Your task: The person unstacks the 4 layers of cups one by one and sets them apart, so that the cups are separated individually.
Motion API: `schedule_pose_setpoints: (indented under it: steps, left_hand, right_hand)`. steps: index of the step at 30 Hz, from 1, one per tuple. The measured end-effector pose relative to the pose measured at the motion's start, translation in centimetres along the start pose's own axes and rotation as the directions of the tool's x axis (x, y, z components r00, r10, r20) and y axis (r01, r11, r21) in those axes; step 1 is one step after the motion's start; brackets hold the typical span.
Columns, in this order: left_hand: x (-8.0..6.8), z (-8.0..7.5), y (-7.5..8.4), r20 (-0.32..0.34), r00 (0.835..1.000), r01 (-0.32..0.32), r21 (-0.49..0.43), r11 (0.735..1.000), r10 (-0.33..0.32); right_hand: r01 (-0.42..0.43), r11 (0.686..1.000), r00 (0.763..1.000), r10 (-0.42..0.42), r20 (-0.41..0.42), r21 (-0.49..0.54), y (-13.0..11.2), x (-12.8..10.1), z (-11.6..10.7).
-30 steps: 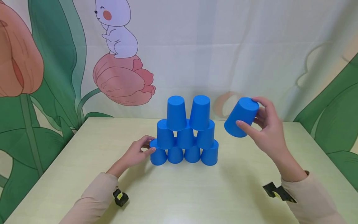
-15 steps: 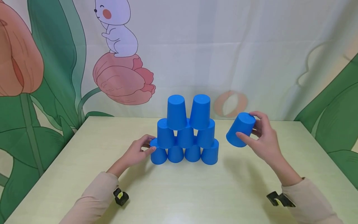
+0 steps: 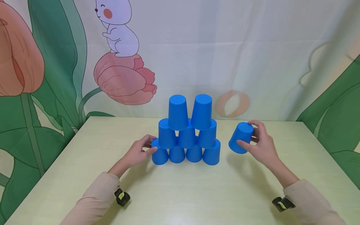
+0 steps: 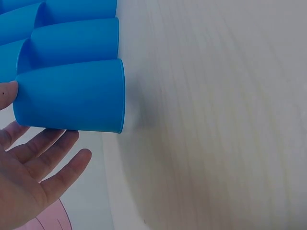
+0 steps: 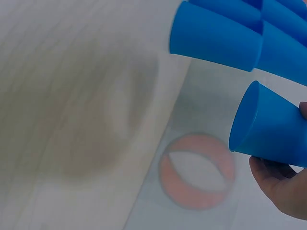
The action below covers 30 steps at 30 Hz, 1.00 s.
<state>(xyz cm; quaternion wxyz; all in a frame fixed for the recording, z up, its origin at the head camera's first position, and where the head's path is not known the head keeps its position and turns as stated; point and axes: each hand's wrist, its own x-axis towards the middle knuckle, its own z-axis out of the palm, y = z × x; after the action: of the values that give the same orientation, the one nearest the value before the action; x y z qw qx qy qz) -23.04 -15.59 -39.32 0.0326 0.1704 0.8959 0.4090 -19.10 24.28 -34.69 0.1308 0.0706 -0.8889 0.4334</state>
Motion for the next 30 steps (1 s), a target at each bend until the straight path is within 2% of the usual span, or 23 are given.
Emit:
schedule_pose_setpoints:
  steps: [7, 17, 30]
  left_hand:
    - [0.0, 0.0, -0.1, 0.0, 1.0, -0.005, 0.001, 1.0, 0.005]
    - [-0.1, -0.1, 0.0, 0.003, 1.0, 0.0, 0.001, 1.0, 0.0]
    - [0.1, -0.2, -0.1, 0.019, 1.0, -0.017, -0.012, 1.0, 0.017]
  right_hand:
    - [0.018, 0.999, 0.999, -0.016, 0.052, -0.033, 1.5, 0.3, 0.7]
    - [-0.089, 0.994, 0.986, 0.096, 0.137, -0.057, 3.3, 0.8, 1.4]
    - [-0.078, 0.991, 0.976, 0.099, 0.194, -0.113, 4.3, 0.6, 2.1]
